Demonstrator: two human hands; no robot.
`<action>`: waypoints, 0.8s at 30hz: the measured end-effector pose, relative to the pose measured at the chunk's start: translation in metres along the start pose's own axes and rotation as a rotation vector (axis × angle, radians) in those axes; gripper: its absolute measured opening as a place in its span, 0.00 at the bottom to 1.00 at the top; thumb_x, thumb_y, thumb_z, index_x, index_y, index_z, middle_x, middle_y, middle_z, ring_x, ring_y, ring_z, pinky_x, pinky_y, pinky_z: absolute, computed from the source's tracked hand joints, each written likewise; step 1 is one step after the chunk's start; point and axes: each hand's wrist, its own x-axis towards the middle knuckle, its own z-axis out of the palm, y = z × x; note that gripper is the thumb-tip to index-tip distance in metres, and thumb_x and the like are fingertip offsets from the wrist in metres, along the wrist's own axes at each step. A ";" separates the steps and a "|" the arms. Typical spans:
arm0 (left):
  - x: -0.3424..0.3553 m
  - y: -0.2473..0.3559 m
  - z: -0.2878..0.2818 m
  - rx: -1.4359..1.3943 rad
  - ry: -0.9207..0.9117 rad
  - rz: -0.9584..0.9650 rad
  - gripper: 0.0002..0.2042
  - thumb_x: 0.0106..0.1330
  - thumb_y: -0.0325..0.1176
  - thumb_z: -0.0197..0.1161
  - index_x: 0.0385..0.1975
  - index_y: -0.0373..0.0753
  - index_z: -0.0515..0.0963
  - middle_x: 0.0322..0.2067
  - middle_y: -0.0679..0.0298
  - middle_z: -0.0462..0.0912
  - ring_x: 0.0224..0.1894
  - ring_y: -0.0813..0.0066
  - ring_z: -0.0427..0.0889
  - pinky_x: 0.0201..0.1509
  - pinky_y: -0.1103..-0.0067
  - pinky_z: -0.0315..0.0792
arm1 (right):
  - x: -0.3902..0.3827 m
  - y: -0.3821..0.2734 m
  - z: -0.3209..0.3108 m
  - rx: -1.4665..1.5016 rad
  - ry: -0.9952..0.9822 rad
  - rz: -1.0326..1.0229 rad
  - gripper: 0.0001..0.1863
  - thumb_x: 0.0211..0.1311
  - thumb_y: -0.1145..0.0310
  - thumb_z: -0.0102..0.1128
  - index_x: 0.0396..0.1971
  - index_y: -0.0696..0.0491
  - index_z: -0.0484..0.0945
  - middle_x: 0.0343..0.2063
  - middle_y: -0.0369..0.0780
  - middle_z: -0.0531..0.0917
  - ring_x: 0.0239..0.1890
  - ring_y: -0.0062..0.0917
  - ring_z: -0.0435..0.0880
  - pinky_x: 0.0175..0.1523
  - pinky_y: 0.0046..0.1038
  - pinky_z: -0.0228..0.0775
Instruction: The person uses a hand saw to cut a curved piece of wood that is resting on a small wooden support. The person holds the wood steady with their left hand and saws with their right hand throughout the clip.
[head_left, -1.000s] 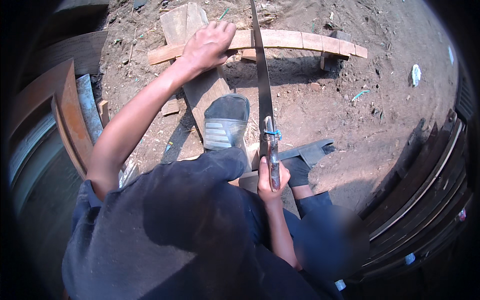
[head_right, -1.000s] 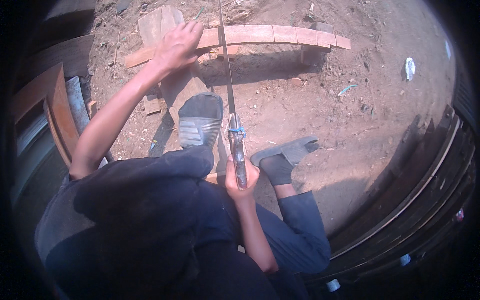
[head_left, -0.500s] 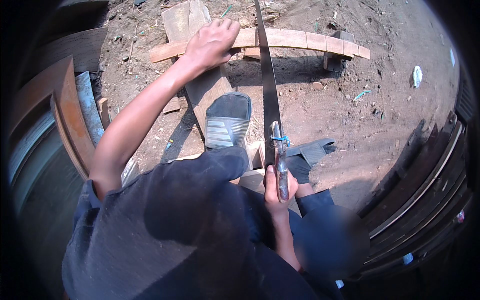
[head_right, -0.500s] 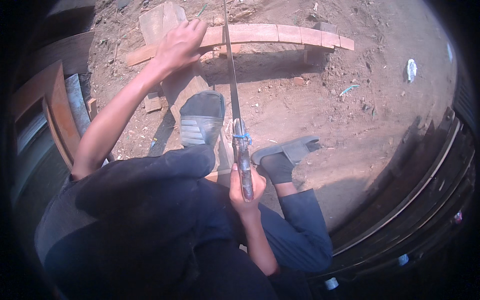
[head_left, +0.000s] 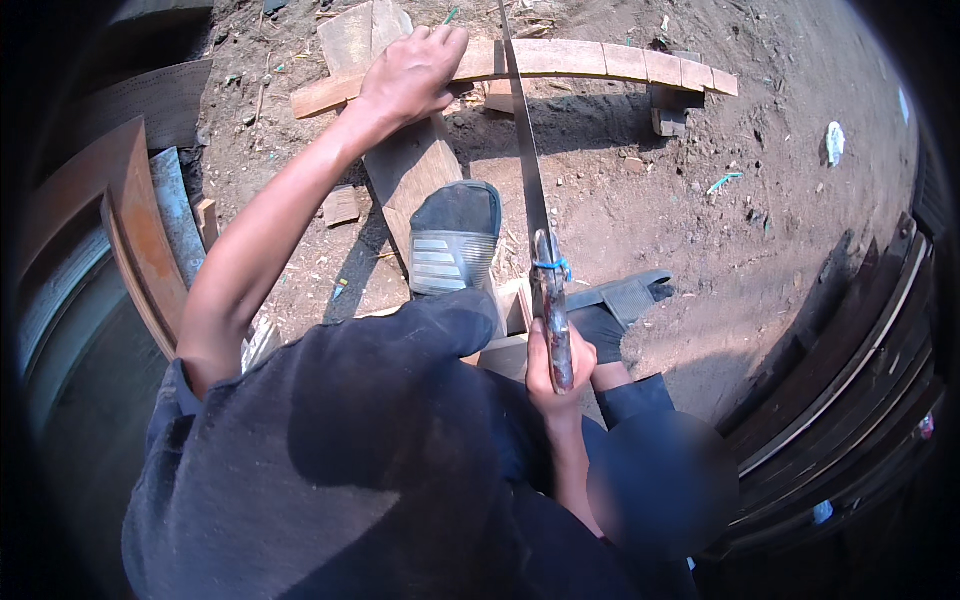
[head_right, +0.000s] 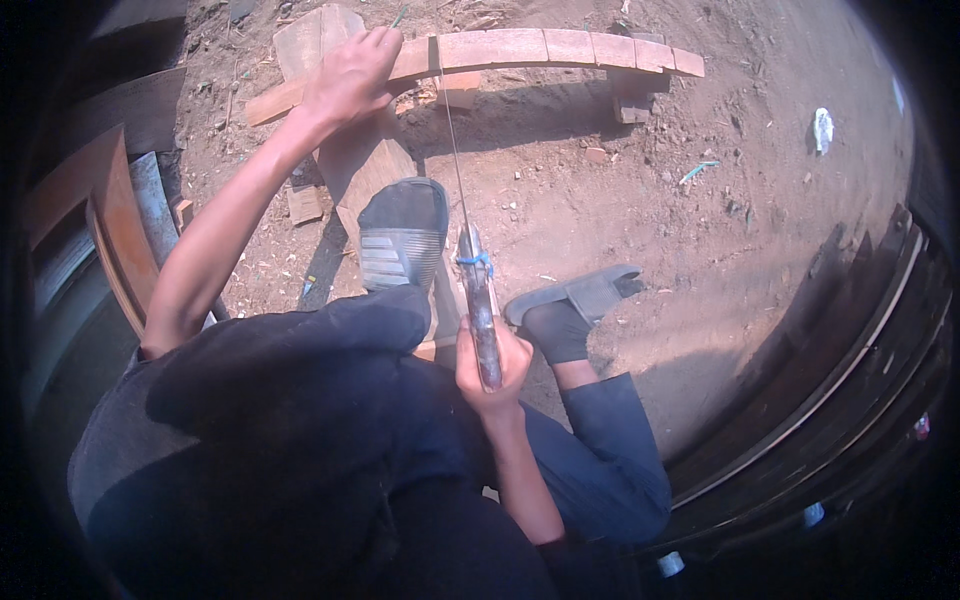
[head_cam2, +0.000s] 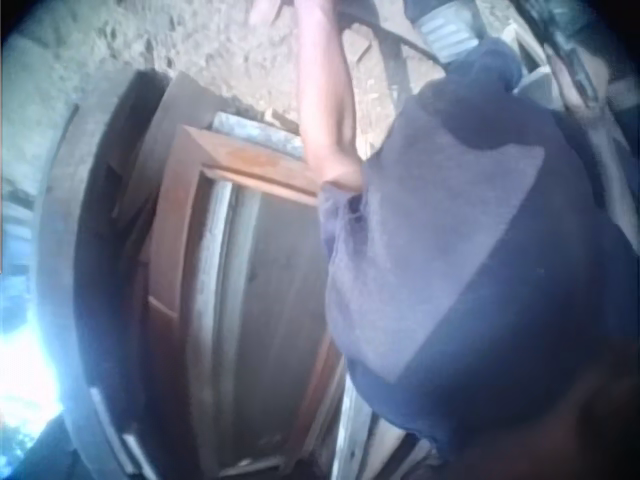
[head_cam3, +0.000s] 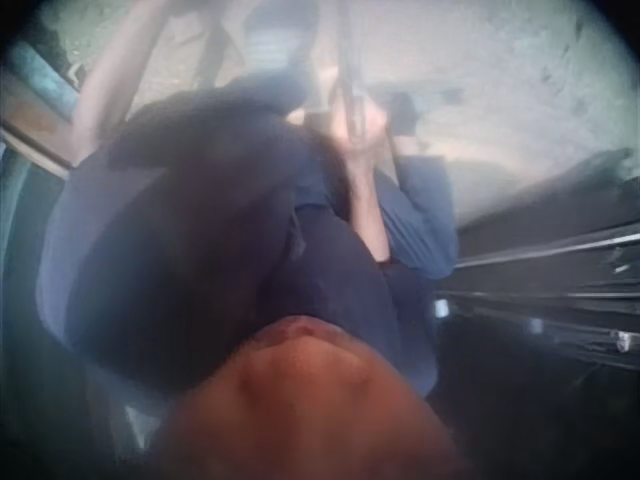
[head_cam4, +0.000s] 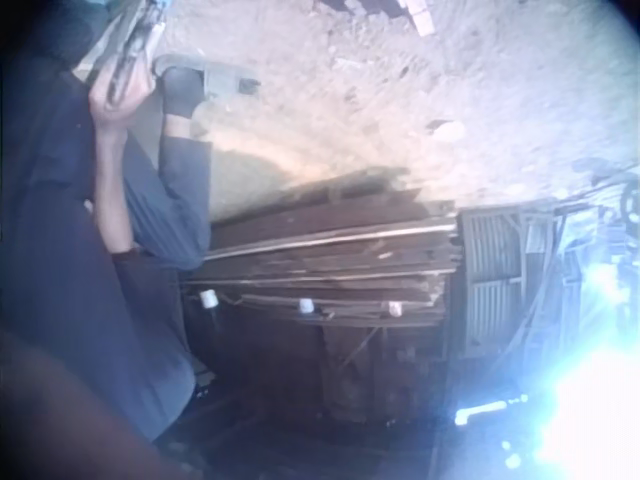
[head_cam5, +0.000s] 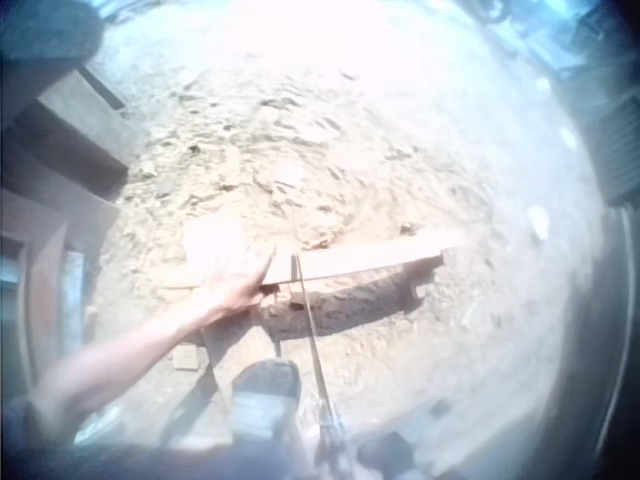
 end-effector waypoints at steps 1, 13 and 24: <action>0.000 -0.001 0.001 -0.002 0.004 0.004 0.19 0.44 0.26 0.65 0.36 0.34 0.66 0.36 0.56 0.73 0.42 0.56 0.75 0.44 0.66 0.73 | 0.024 0.000 0.009 -0.016 -0.007 0.069 0.02 0.57 0.79 0.57 0.26 0.61 0.76 0.14 0.41 0.73 0.16 0.17 0.72 0.22 0.24 0.63; -0.002 0.004 -0.001 -0.002 0.000 -0.014 0.18 0.45 0.26 0.65 0.35 0.35 0.66 0.35 0.56 0.73 0.42 0.56 0.76 0.44 0.66 0.74 | 0.002 0.033 0.022 -0.012 0.053 -0.034 0.01 0.54 0.80 0.57 0.26 0.62 0.77 0.16 0.46 0.77 0.18 0.29 0.81 0.25 0.28 0.69; 0.003 0.006 -0.001 0.027 -0.031 -0.013 0.21 0.46 0.30 0.69 0.37 0.35 0.66 0.37 0.55 0.74 0.43 0.56 0.77 0.46 0.67 0.76 | 0.009 0.024 0.016 -0.040 0.017 0.040 0.02 0.54 0.79 0.57 0.25 0.62 0.77 0.17 0.46 0.78 0.20 0.27 0.81 0.27 0.27 0.69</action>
